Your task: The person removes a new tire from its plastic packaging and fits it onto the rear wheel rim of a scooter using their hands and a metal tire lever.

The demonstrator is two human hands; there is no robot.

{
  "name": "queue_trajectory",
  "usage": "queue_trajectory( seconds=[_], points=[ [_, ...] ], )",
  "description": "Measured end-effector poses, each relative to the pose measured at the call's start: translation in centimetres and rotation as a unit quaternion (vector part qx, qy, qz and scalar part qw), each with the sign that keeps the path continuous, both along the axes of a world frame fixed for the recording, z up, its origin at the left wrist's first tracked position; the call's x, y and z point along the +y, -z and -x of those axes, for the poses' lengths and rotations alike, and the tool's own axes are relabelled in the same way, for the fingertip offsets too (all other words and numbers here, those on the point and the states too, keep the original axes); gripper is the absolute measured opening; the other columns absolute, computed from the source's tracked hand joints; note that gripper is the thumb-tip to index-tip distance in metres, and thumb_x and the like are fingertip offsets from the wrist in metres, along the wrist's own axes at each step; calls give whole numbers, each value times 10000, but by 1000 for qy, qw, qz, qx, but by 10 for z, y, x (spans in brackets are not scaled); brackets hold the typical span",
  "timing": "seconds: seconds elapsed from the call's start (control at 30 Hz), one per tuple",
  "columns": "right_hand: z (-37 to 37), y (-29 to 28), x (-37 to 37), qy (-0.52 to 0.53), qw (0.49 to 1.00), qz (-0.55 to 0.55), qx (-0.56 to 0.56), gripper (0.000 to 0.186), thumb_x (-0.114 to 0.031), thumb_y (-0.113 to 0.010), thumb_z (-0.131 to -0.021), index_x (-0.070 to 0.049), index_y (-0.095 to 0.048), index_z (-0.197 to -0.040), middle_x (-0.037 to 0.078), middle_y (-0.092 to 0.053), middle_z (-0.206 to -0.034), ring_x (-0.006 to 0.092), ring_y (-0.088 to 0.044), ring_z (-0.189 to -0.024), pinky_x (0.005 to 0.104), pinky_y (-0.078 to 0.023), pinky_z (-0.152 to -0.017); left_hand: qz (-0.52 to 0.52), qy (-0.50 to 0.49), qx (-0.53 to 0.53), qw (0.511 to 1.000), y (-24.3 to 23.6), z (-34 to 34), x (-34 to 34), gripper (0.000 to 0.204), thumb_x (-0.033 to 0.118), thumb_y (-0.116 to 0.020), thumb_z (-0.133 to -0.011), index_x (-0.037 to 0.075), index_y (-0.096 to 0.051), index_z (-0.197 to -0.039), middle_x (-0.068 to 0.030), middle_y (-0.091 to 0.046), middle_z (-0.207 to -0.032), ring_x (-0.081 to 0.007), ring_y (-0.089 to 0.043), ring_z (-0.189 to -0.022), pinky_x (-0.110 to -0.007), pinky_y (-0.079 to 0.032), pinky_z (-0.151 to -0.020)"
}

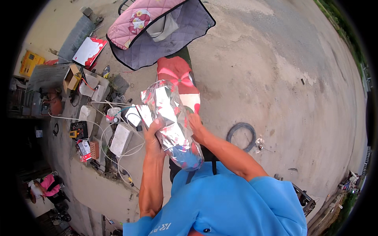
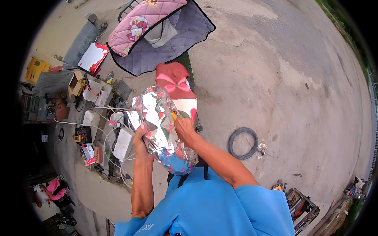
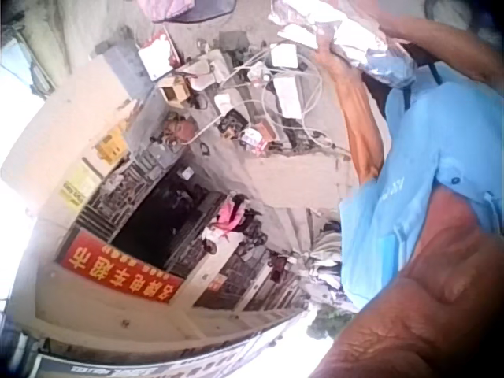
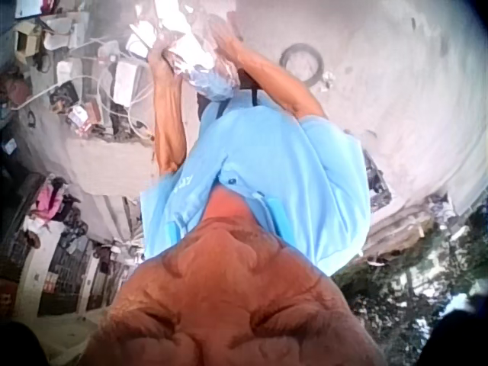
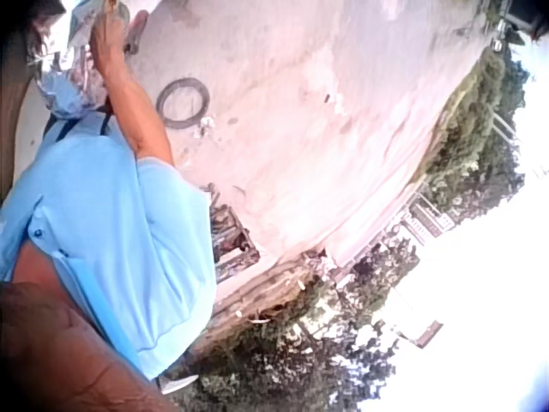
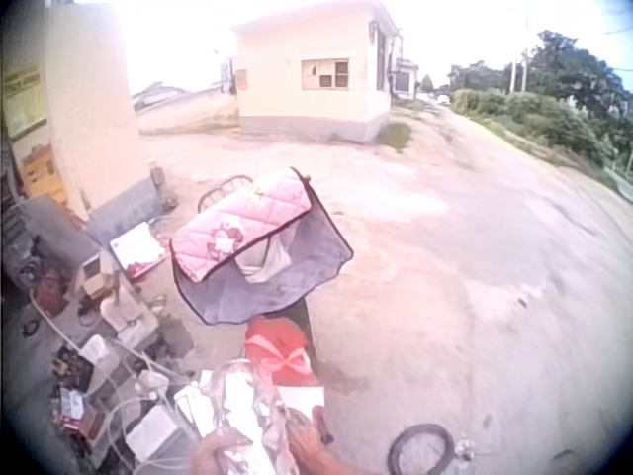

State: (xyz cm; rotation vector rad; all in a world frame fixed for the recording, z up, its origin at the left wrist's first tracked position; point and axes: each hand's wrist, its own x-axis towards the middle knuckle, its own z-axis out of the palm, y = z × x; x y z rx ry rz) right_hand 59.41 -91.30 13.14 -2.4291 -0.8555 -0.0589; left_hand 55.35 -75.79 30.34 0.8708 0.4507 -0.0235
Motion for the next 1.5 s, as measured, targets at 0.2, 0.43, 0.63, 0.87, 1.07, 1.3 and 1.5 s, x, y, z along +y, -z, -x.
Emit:
queue_trajectory(
  seconds=[0.2, 0.43, 0.63, 0.87, 1.07, 1.3, 1.5],
  points=[
    [4, -22, 27, 40, 988, 54, 141, 541, -83, -559, -863, 13, -427, -1380, 181, -699, -745, 335, -702, -678, 454, -530, -592, -46, 6, -50, 998, 25, 22, 28, 370, 409, -623, -890, 43, -591, -933, -16, -588, -855, -117, -582, -841, -284, -461, -791],
    [22, -32, 31, 9, 981, 72, 177, 827, -73, -684, -746, 57, -293, -1462, 210, -691, -810, 400, -694, -766, 480, -522, -634, -107, -17, -35, 994, 30, 49, 34, 308, 371, -561, -935, 146, -428, -772, 44, -424, -776, -93, -446, -750, -304, -394, -720],
    [27, -43, 30, 25, 993, 94, 74, 678, -133, -634, -834, 75, -392, -1433, 194, -686, -732, 322, -704, -665, 427, -539, -553, -62, -59, -45, 995, 31, 53, 41, 318, 402, -545, -1002, 119, -502, -864, 13, -545, -849, -123, -568, -864, -346, -478, -825],
    [2, -30, 25, 74, 985, 49, 147, 677, -113, -592, -821, -16, -377, -1456, 219, -680, -765, 380, -693, -690, 478, -538, -598, -78, -18, -89, 993, 72, 36, 36, 736, 602, -467, -960, 52, -440, -1447, -104, -555, -1341, -245, -555, -1181, -413, -447, -1004],
    [32, -31, 5, 64, 964, 122, 228, 690, -47, -568, -816, -36, -371, -1477, 219, -686, -756, 387, -703, -704, 503, -529, -599, -72, -7, -1, 997, 73, 65, 39, 881, 742, -455, -870, 139, -353, -1504, -104, -460, -1439, -304, -514, -1253, -553, -493, -958],
    [0, -17, 27, 74, 993, 67, 65, 656, -59, -535, -862, 11, -363, -1491, 179, -638, -671, 332, -657, -583, 445, -513, -526, -56, 8, -46, 997, 88, 80, 23, 866, 710, -491, -873, 104, -371, -1480, -105, -479, -1402, -315, -534, -1219, -526, -528, -934],
    [41, -27, -4, 72, 969, 114, 206, 754, -65, -587, -802, -26, -327, -1509, 207, -679, -713, 380, -685, -647, 504, -506, -575, -68, 15, -37, 997, 85, 83, 34, 853, 686, -474, -877, 133, -345, -1514, -87, -482, -1419, -290, -534, -1250, -463, -549, -931]
  ],
)
